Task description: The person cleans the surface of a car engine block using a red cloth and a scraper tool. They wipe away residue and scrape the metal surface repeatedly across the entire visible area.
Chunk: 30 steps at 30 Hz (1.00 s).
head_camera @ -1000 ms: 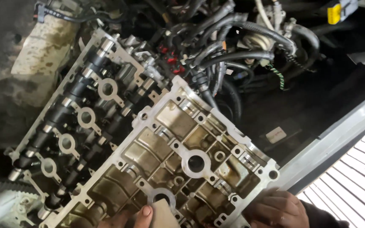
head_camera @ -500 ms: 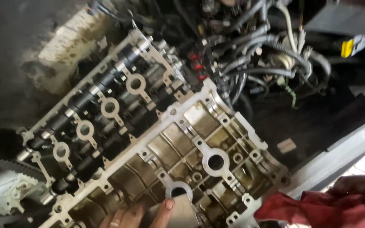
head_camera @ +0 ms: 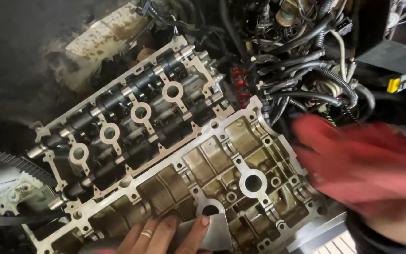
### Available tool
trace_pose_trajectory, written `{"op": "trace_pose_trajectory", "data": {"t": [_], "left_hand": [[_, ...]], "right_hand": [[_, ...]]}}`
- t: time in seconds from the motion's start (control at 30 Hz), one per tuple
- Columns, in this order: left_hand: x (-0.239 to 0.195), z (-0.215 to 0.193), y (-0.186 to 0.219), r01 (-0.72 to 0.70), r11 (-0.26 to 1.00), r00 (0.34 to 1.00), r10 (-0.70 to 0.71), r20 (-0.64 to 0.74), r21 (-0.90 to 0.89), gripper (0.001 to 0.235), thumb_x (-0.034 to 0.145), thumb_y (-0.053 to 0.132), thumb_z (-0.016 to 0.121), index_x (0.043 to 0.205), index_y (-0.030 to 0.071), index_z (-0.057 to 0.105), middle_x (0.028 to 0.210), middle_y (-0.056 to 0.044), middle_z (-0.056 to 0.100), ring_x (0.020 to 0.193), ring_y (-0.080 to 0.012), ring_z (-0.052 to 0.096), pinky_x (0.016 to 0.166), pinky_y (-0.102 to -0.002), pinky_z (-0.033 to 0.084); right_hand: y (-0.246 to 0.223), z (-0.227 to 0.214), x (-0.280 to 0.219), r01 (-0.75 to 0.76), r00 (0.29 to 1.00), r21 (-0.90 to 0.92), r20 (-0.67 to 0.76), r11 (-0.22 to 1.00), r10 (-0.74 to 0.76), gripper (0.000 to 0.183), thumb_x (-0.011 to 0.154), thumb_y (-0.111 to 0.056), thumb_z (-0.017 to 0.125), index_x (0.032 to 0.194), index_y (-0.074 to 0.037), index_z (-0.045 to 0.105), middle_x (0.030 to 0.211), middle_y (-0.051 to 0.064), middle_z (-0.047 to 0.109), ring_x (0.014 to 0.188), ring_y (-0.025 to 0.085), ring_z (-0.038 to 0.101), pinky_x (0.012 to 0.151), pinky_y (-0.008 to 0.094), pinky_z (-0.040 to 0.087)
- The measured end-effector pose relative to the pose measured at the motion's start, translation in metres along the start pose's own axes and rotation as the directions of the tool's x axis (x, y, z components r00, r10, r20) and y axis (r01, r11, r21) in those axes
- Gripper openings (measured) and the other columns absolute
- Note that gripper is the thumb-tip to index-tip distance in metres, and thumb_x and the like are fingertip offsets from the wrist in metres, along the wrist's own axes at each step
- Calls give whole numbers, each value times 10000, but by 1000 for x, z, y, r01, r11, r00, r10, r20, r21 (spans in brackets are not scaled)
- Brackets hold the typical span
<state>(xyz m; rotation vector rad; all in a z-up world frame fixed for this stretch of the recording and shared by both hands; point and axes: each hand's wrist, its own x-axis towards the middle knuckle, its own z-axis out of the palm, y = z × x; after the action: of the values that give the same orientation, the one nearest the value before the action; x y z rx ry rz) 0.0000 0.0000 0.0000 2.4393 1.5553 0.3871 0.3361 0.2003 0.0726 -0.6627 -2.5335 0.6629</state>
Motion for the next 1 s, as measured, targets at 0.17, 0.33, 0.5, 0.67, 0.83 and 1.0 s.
{"op": "trace_pose_trajectory", "data": {"t": [0.17, 0.33, 0.5, 0.67, 0.83, 1.0], "left_hand": [[35, -7, -13, -85, 996, 993, 88, -72, 38, 461, 987, 605, 596, 1323, 299, 672, 882, -156, 696, 743, -262, 724, 585, -403, 559], [29, -7, -21, -180, 982, 978, 185, -93, 56, 482, 1022, 605, 595, 1384, 296, 672, 888, -157, 685, 731, -259, 713, 598, -410, 566], [32, -5, -10, -88, 996, 994, 88, -69, -1, 392, 1014, 512, 606, 1342, 305, 659, 887, -118, 693, 766, -243, 735, 619, -403, 577], [45, -19, -12, -115, 993, 992, 114, -61, -16, 382, 957, 471, 641, 1298, 308, 695, 895, -117, 689, 762, -244, 739, 622, -409, 589], [31, -13, -9, -64, 998, 995, 65, -82, 11, 344, 961, 343, 708, 1304, 347, 683, 888, -82, 684, 724, -218, 726, 620, -391, 600], [24, -12, -17, -113, 993, 994, 112, 2, 39, 397, 916, 309, 700, 1311, 327, 672, 865, -84, 689, 726, -223, 745, 603, -390, 611]], "right_hand": [[35, 66, 94, 55, 997, -60, -57, 997, -58, 355, 897, -104, 661, 1229, -135, 782, 1204, 42, 719, 1066, 205, 676, 935, 375, 570], [78, 82, 62, 221, 975, -305, 60, 926, -213, 484, 795, 22, 649, 1246, -113, 763, 1220, 75, 722, 1083, 218, 689, 917, 303, 585], [74, 67, 45, -20, 993, -489, 92, 872, 75, 454, 768, 69, 683, 1206, -41, 741, 1128, 127, 707, 970, 252, 663, 774, 338, 577], [64, 99, 41, 177, 975, -9, 138, 984, -174, 476, 739, 44, 688, 1193, -74, 764, 1061, 106, 706, 821, 180, 618, 697, 310, 570], [58, 84, 50, 168, 966, -63, 210, 984, -152, 439, 709, 20, 675, 1139, -15, 756, 1075, 133, 710, 882, 224, 642, 767, 348, 585], [61, 71, 38, 269, 943, -348, 285, 898, -172, 337, 742, -119, 724, 1057, -3, 752, 1115, 152, 710, 884, 234, 665, 737, 347, 573]]}}
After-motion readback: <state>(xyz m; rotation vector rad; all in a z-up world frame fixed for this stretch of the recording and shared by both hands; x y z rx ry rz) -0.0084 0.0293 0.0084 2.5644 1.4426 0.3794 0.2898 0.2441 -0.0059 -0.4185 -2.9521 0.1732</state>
